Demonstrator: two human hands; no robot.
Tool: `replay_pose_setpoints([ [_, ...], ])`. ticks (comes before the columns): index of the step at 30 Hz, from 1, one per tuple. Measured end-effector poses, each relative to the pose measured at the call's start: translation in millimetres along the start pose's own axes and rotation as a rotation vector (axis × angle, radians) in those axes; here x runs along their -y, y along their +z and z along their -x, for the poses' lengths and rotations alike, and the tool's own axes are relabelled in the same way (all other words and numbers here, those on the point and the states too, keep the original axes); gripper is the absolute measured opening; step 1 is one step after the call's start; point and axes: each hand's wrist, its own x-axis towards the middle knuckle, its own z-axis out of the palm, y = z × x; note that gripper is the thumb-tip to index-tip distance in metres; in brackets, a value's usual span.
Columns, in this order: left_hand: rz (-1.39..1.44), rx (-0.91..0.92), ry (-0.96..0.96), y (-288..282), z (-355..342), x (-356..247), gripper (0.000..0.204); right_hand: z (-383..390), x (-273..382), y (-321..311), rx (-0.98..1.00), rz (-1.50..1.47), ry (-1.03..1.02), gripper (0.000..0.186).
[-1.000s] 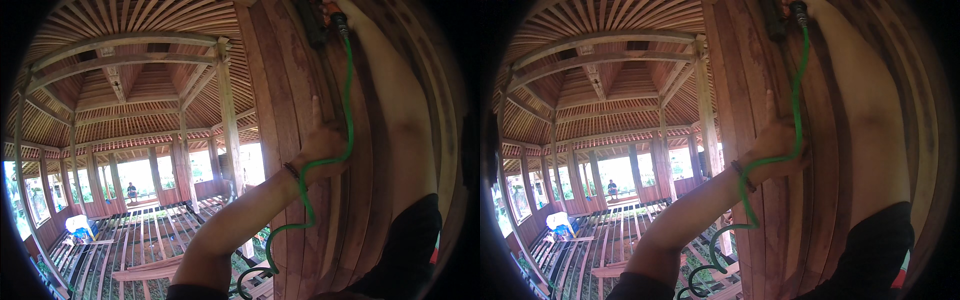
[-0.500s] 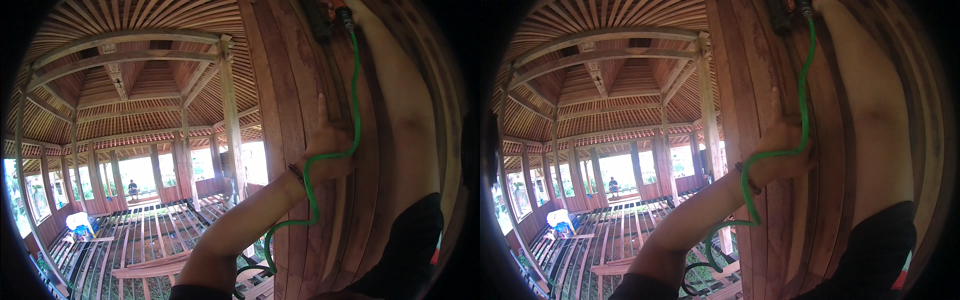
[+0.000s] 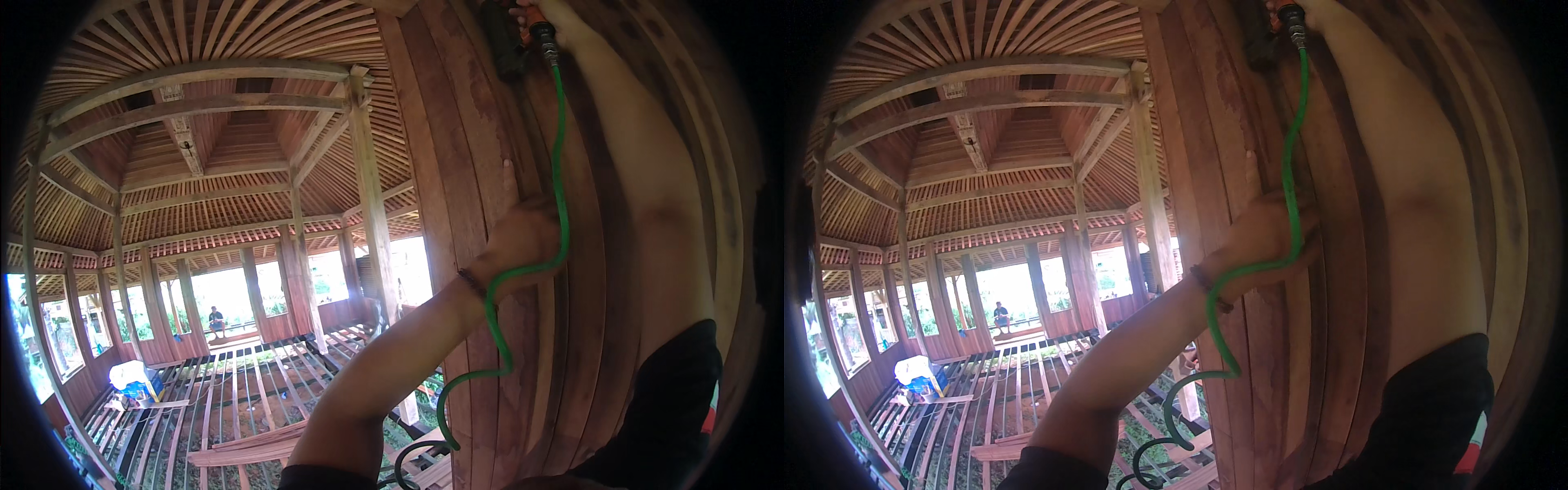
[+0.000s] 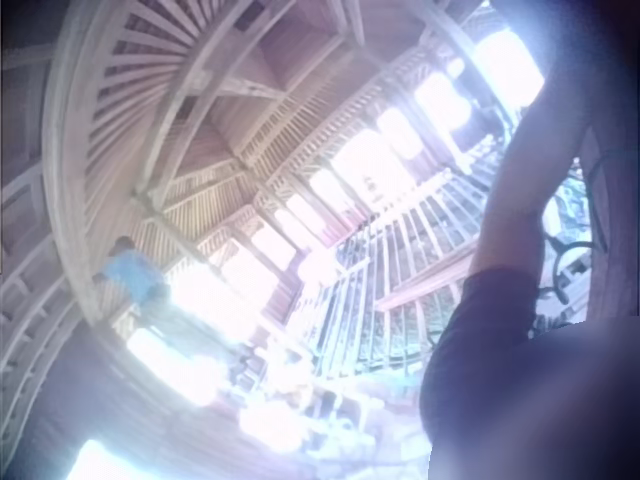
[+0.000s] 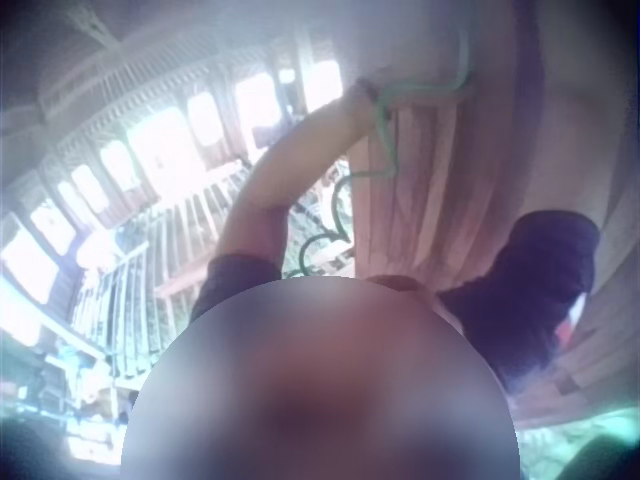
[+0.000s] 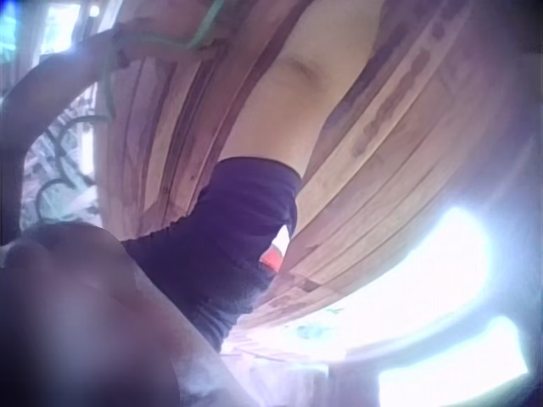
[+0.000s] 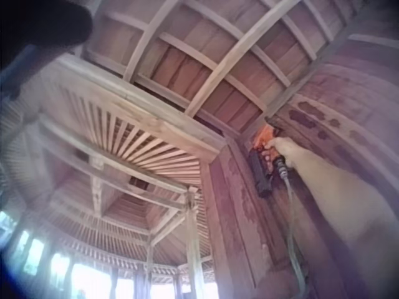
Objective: The person positions a wooden strip against a curved wooden wall, then uses a nail gun to fasten it in place. The person sits on the floor during the nailing process and later stands to continue fastening the strip higher up the wall.
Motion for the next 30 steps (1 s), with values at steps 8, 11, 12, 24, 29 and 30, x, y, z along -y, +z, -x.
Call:
replay_pose_setpoints([
  [8,-0.286,0.312,-0.087,-13,-8,-17,0.036,4,-3,-1,0.031,-0.074,0.071,0.02],
  [11,-0.299,0.351,-0.107,-15,-9,-18,0.036,9,-5,-2,0.0,-0.03,0.039,0.019],
  [12,-0.313,0.376,-0.113,-15,-9,-18,0.036,9,-6,-1,-0.026,-0.009,0.017,0.018],
  [24,-0.264,0.314,-0.09,-13,-7,-17,0.034,5,-10,-11,0.071,-0.075,0.054,0.019],
  [29,-0.231,0.302,-0.102,-12,-8,-17,0.034,8,-8,-9,0.057,-0.068,0.056,0.02],
  [30,-0.231,0.303,-0.108,-12,-8,-17,0.034,9,-7,-9,0.048,-0.062,0.057,0.02],
])
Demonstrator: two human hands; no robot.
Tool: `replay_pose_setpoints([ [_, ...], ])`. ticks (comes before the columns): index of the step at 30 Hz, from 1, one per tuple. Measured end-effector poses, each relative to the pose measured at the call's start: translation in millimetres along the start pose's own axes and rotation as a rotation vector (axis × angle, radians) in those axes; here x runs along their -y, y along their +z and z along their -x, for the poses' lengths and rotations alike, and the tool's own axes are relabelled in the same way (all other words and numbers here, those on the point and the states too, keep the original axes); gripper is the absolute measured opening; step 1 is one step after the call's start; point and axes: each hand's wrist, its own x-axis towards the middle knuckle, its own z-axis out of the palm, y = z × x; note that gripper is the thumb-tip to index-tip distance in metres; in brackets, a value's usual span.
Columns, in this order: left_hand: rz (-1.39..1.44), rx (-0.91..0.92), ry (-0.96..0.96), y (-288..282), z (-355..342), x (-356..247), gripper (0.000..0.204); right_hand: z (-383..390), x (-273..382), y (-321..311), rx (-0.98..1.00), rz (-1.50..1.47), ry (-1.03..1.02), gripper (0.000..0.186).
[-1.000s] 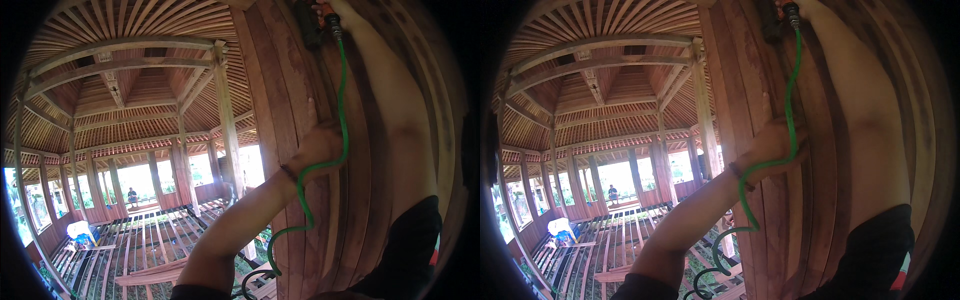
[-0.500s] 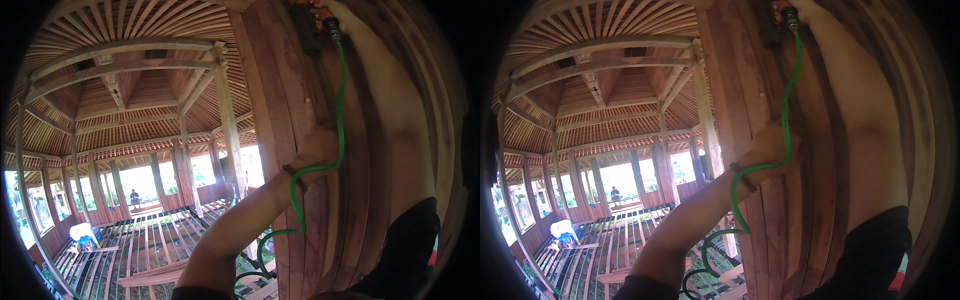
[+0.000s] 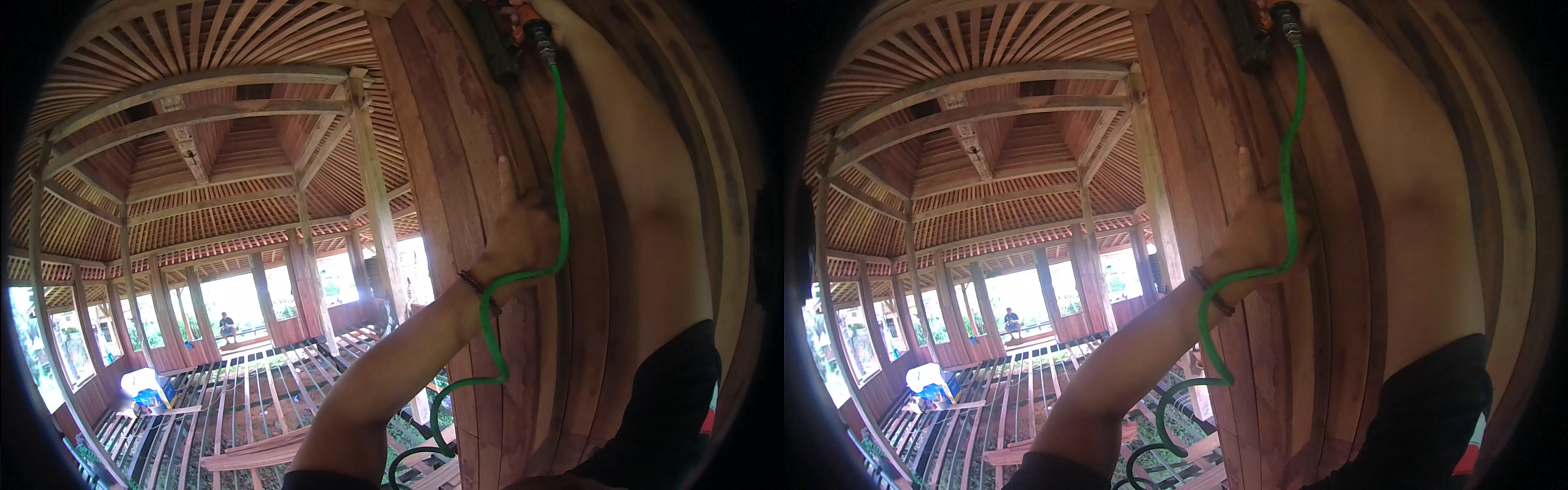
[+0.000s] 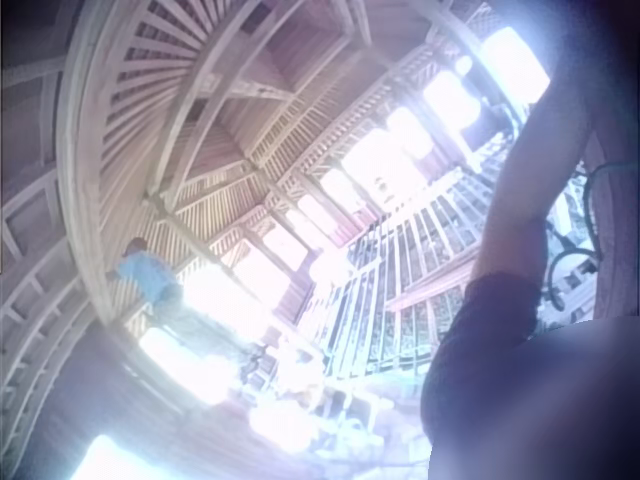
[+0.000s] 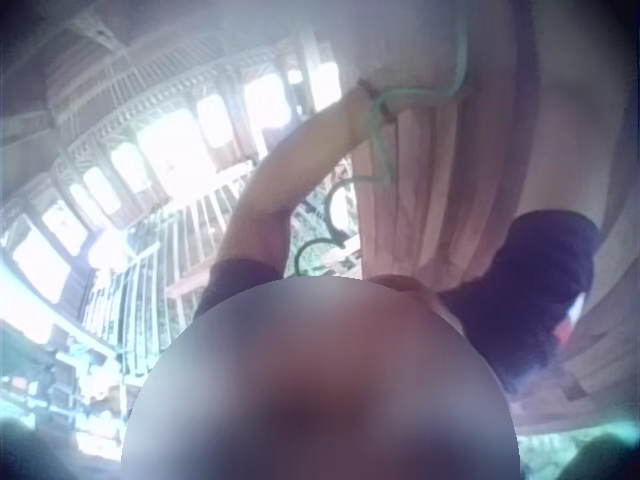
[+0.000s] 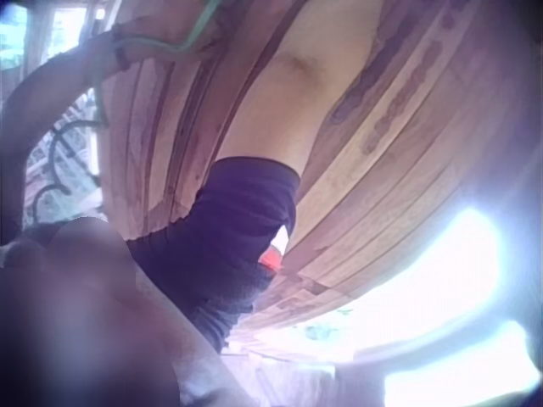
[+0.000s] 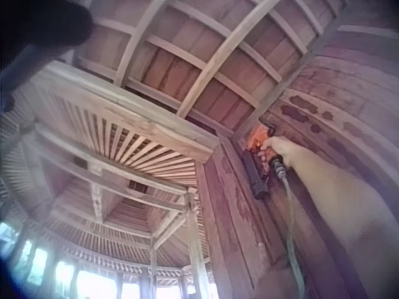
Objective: The person positions a wooden strip against a curved wooden wall, then uses a nail gun to fasten it in place. The person sits on the floor during the nailing process and later stands to continue fastening the strip higher up the wall.
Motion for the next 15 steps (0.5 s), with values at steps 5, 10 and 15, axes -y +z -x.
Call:
replay_pose_setpoints([
  [5,0.026,-0.025,-0.006,0,0,0,0.032,2,3,2,-0.001,0.041,-0.024,0.019],
  [10,0.032,-0.036,-0.015,1,1,0,0.029,10,6,7,-0.006,0.109,-0.072,0.016],
  [15,-0.01,-0.059,-0.001,0,2,1,0.026,19,13,17,-0.031,0.182,-0.092,0.02],
])
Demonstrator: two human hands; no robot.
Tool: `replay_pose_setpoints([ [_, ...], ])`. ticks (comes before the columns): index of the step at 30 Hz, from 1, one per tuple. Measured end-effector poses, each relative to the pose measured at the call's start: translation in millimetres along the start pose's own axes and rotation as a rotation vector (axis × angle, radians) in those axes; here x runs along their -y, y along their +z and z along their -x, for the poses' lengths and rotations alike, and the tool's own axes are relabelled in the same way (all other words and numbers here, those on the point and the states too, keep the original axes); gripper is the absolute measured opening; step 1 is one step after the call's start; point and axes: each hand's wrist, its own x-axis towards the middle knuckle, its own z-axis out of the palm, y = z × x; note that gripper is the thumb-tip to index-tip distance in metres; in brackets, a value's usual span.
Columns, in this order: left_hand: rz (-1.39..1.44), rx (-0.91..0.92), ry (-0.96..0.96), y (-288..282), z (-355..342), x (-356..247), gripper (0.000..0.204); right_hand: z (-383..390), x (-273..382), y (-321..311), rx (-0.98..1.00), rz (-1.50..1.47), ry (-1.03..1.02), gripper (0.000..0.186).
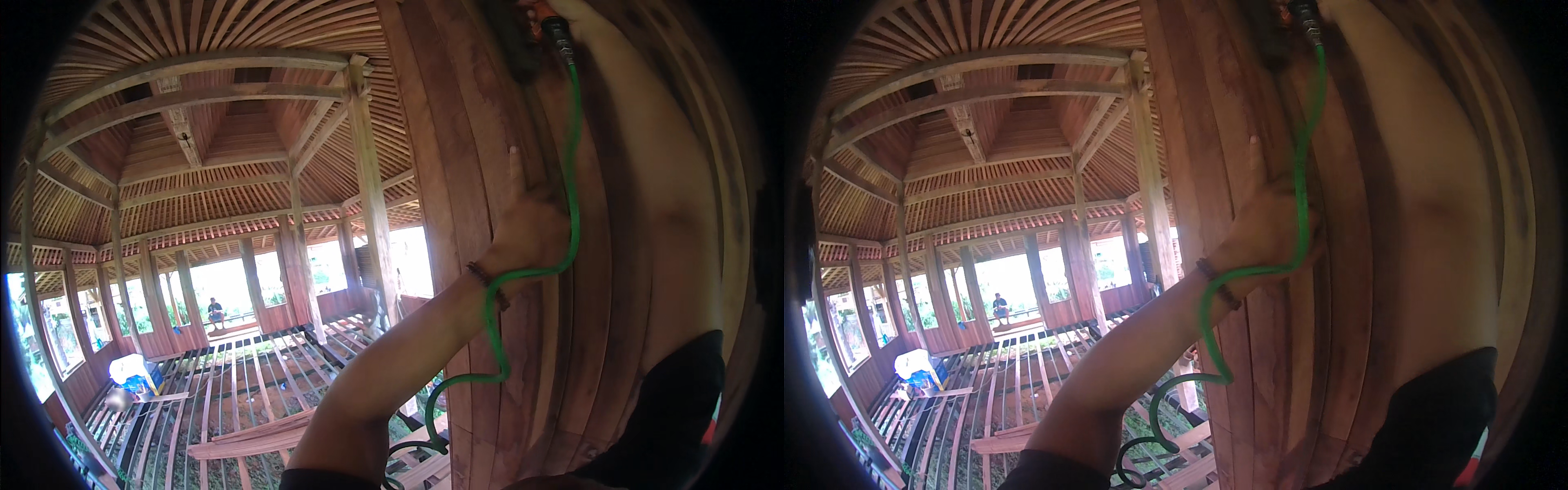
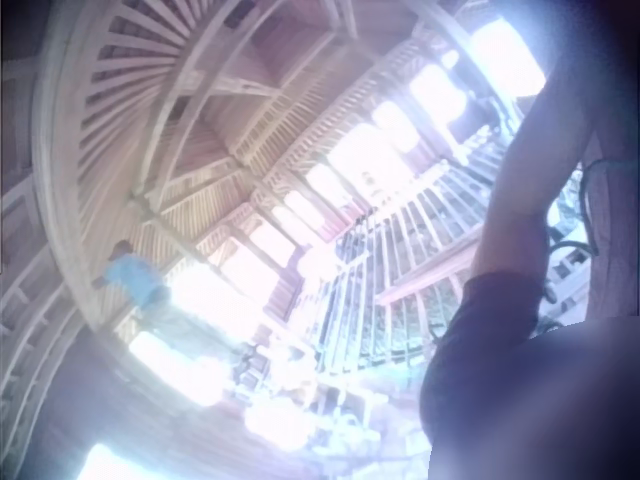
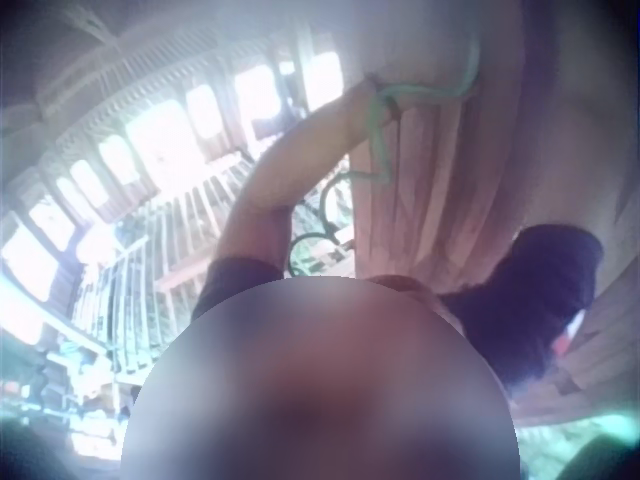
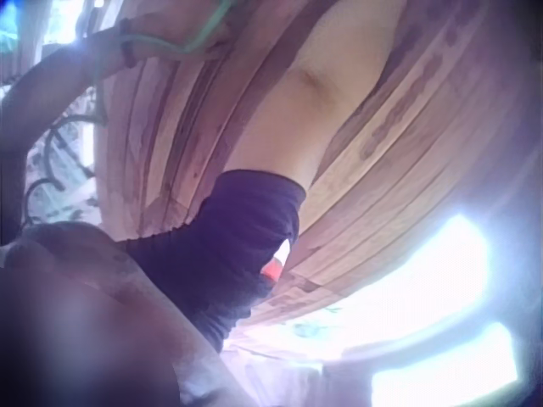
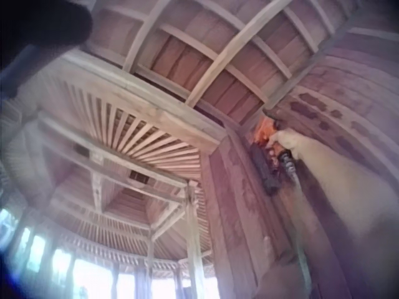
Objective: The person positions a wooden strip against a curved wooden wall, then uses a nail gun to fasten it in place. The person sits on the floor during the nailing process and later stands to continue fastening the strip higher up the wall.
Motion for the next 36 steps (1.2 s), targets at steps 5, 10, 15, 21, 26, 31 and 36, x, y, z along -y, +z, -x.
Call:
replay_pose_setpoints([
  [5,0.019,0.0,-0.002,0,-3,1,0.031,1,8,3,0.033,0.075,0.041,0.019],
  [10,-0.022,0.054,-0.01,-1,-4,-2,0.031,10,8,7,-0.051,0.153,0.059,0.021],
  [15,-0.069,0.143,-0.011,-11,-4,-5,0.027,19,9,14,-0.015,0.217,-0.013,0.027],
  [21,0.013,0.259,-0.017,-20,-5,-3,0.023,14,8,16,-0.032,0.217,0.005,0.027],
  [26,-0.045,0.164,-0.028,-16,-5,-5,0.026,13,7,11,-0.007,0.199,0.009,0.026],
  [31,-0.074,0.174,-0.033,-10,-5,-8,0.029,24,4,11,-0.008,0.219,-0.032,0.026],
  [36,-0.093,0.098,-0.035,-7,-7,-6,0.03,26,2,14,-0.009,0.226,-0.053,0.027],
])
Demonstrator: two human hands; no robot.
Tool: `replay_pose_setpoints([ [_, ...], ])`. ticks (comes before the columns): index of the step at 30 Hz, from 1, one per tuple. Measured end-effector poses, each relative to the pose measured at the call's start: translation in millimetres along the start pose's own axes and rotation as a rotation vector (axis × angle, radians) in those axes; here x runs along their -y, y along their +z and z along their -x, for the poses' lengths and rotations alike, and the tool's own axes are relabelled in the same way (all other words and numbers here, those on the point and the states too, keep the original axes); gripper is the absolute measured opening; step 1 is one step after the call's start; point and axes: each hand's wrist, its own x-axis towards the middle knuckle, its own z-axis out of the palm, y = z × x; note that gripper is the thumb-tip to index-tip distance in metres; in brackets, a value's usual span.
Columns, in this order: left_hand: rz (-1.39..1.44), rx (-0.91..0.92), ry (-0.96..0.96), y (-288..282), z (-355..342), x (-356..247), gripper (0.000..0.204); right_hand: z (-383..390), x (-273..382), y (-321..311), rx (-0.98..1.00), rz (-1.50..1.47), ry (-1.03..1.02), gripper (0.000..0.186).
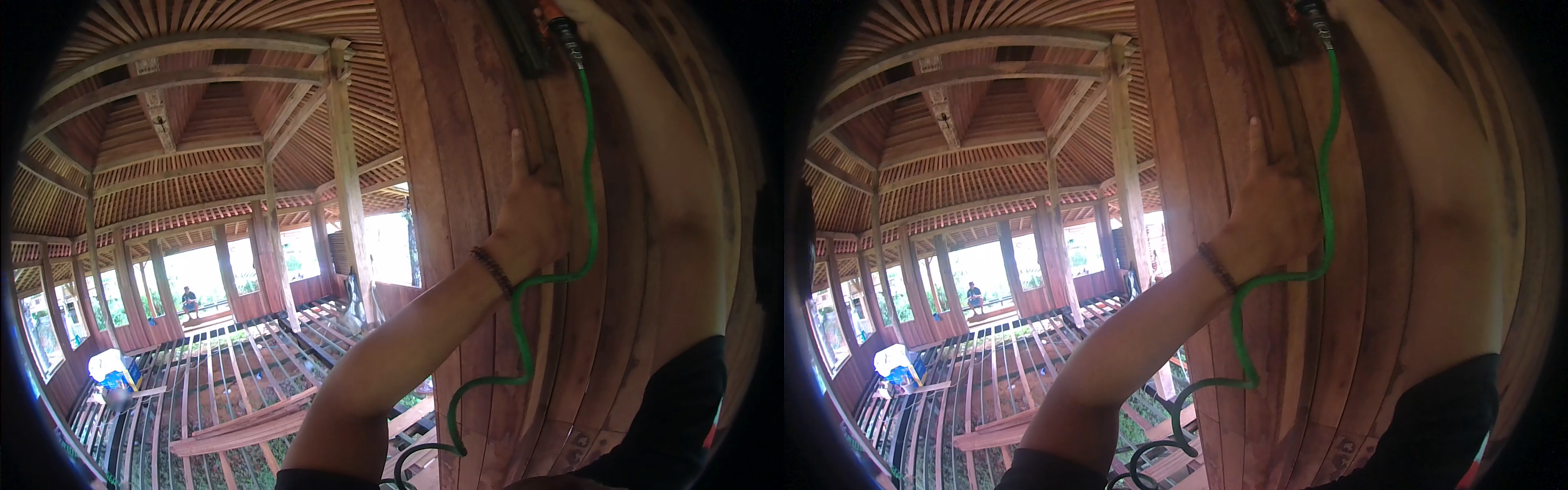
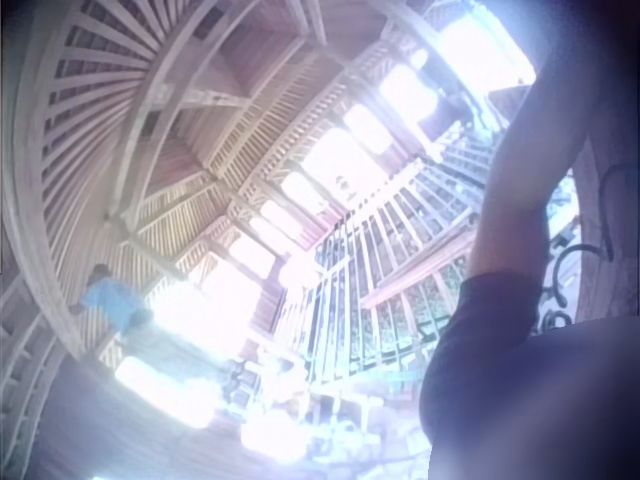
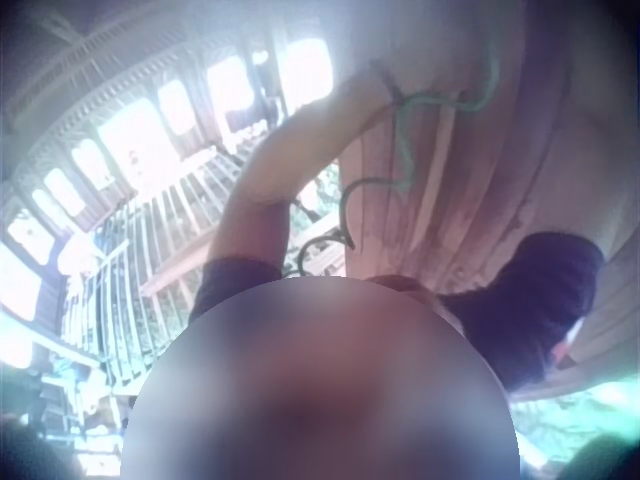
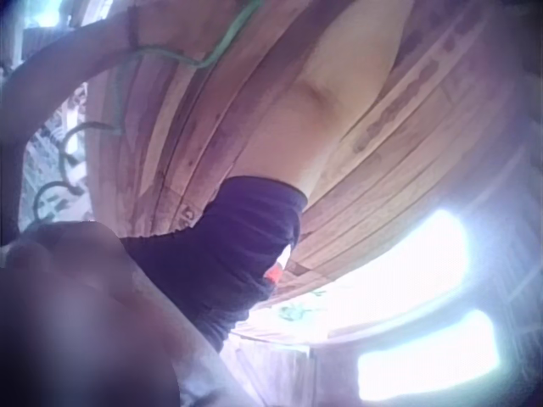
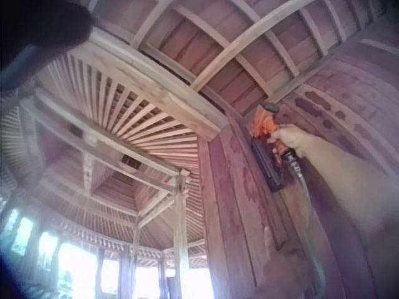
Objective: The person positions a wooden strip against a curved wooden wall, then uses a nail gun to fasten it in place. The person sits on the floor during the nailing process and later stands to continue fastening the strip higher up the wall.
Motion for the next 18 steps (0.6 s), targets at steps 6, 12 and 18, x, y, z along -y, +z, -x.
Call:
replay_pose_setpoints([
  [6,-0.003,-0.003,0.008,2.7,1.1,-0.5,0.026,1.6,-3.3,-1.3,0.015,-0.003,-0.038,0.028],
  [12,-0.018,-0.038,0.004,2.6,1.7,-0.2,0.025,4.7,-5.9,0.2,-0.019,-0.007,-0.061,0.028],
  [18,-0.032,0.026,0.006,1.6,0.6,-2.6,0.026,7.6,-5.3,0.6,0.004,0.009,-0.075,0.03],
])
